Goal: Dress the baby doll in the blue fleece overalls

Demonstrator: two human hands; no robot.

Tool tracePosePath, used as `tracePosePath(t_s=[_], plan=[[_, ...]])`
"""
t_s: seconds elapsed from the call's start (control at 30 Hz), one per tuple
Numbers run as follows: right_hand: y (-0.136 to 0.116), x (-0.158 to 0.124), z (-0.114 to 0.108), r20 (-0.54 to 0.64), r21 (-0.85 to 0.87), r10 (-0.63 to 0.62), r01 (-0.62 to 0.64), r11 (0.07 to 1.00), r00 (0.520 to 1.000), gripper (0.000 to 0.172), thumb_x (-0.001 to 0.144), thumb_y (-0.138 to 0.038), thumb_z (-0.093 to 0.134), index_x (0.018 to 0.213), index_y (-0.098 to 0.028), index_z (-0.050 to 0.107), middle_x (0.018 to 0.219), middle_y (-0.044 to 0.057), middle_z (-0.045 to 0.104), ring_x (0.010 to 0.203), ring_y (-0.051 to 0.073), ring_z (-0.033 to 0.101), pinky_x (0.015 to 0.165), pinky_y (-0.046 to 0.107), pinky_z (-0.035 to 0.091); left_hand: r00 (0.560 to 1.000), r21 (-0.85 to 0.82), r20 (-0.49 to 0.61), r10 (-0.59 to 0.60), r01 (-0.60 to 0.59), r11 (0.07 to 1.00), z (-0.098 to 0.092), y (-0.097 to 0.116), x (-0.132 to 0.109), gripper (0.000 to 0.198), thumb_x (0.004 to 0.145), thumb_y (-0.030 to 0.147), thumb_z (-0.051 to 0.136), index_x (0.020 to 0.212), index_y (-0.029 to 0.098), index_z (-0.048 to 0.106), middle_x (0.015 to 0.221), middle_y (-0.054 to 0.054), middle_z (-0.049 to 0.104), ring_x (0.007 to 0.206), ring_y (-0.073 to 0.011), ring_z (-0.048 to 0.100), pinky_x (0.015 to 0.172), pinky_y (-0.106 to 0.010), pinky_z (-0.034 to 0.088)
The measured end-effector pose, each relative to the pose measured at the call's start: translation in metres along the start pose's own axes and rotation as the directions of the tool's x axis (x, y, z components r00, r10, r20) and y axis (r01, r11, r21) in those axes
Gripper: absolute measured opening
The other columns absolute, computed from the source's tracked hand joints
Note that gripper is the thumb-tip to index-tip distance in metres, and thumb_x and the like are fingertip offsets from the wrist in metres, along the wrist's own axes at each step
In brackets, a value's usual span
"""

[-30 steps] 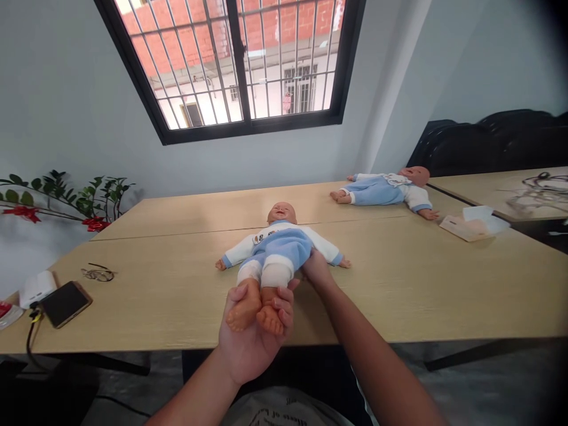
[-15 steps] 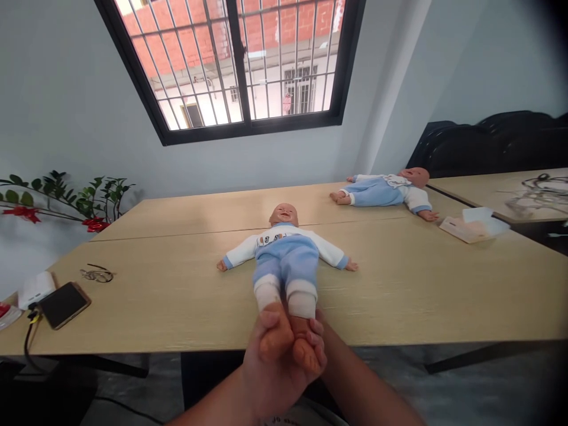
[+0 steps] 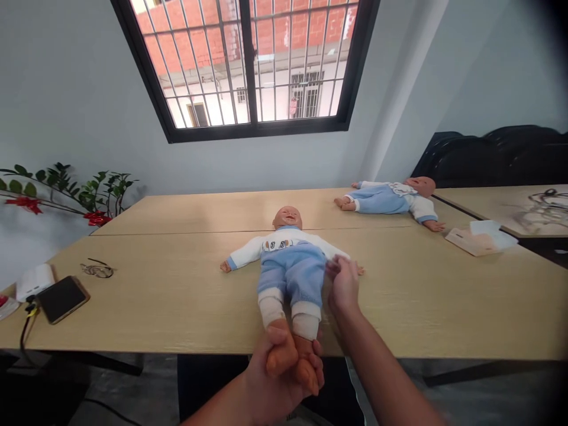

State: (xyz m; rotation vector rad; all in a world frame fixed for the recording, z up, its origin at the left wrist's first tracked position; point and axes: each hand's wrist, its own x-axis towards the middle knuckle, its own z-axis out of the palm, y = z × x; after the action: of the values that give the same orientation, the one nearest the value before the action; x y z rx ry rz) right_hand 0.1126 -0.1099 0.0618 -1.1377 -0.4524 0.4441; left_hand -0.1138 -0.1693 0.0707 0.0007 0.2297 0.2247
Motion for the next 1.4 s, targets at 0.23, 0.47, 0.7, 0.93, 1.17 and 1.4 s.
tracePosePath(t_s=[0.23,0.47,0.7,0.93,1.17,1.4], plan=[[-0.047,0.039,0.03,0.868,-0.489,0.05,0.835,0.251,0.494,0.01,0.086,-0.022,0.066,0.095,-0.021,0.069,0.102,0.009,0.072,0.101,0.026,0.064,0.096,0.039,0.045,0.997,0.172,-0.064,-0.032,0.043,0.984,-0.019,-0.003,0.016,0.054,0.071,0.041,0.076,0.104,0.0,0.068,0.095,-0.011,0.062,0.09,-0.0188,0.059,0.093,-0.034,0.046],[-0.011,0.065,0.041,0.765,-0.609,-0.165,0.783,0.128,0.623,0.015,0.09,-0.011,0.051,0.1,-0.018,0.059,0.108,0.014,0.067,0.1,0.027,0.059,0.09,0.037,0.045,0.991,0.247,-0.131,0.02,0.014,0.969,-0.017,0.008,0.038,0.037,0.072,0.039,0.07,0.093,0.009,0.066,0.104,-0.012,0.066,0.09,-0.0188,0.062,0.096,-0.036,0.047],[0.01,0.08,0.036,0.79,-0.566,-0.145,0.8,0.197,0.595,0.017,0.083,-0.011,0.052,0.096,-0.021,0.056,0.099,0.01,0.067,0.095,0.026,0.059,0.089,0.037,0.047,0.997,0.742,-0.083,-0.002,0.063,0.668,-0.008,0.032,0.052,0.04,0.087,0.056,0.058,0.081,0.016,0.058,0.086,-0.012,0.074,0.087,-0.0242,0.072,0.088,-0.04,0.054],[0.006,0.083,0.032,0.841,-0.472,-0.168,0.85,0.235,0.514,0.026,0.077,-0.008,0.048,0.099,-0.02,0.056,0.108,0.013,0.064,0.106,0.028,0.056,0.098,0.042,0.045,0.968,0.968,-0.249,0.04,0.247,0.052,-0.006,0.069,0.02,0.058,0.088,0.071,0.055,0.074,0.015,0.062,0.07,-0.006,0.067,0.055,-0.0162,0.065,0.046,-0.023,0.044],[0.001,0.093,0.085,0.878,-0.475,-0.015,0.873,0.11,0.479,0.036,0.095,-0.039,0.058,0.124,-0.016,0.064,0.118,0.017,0.068,0.113,0.032,0.059,0.098,0.042,0.043,0.946,0.917,-0.324,0.032,0.322,-0.233,0.003,0.095,0.006,0.056,0.092,0.067,0.05,0.07,0.018,0.068,0.069,-0.005,0.07,0.048,-0.0156,0.062,0.046,-0.027,0.048],[0.005,0.107,0.107,0.959,-0.284,0.041,0.952,0.113,0.282,0.019,0.094,-0.016,0.054,0.107,-0.017,0.068,0.112,0.013,0.066,0.108,0.026,0.058,0.093,0.036,0.043,0.939,0.843,-0.328,0.1,0.339,-0.417,0.007,0.153,0.022,0.07,0.09,0.079,0.043,0.056,0.021,0.062,0.052,-0.007,0.064,0.044,-0.0194,0.059,0.052,-0.031,0.045]])
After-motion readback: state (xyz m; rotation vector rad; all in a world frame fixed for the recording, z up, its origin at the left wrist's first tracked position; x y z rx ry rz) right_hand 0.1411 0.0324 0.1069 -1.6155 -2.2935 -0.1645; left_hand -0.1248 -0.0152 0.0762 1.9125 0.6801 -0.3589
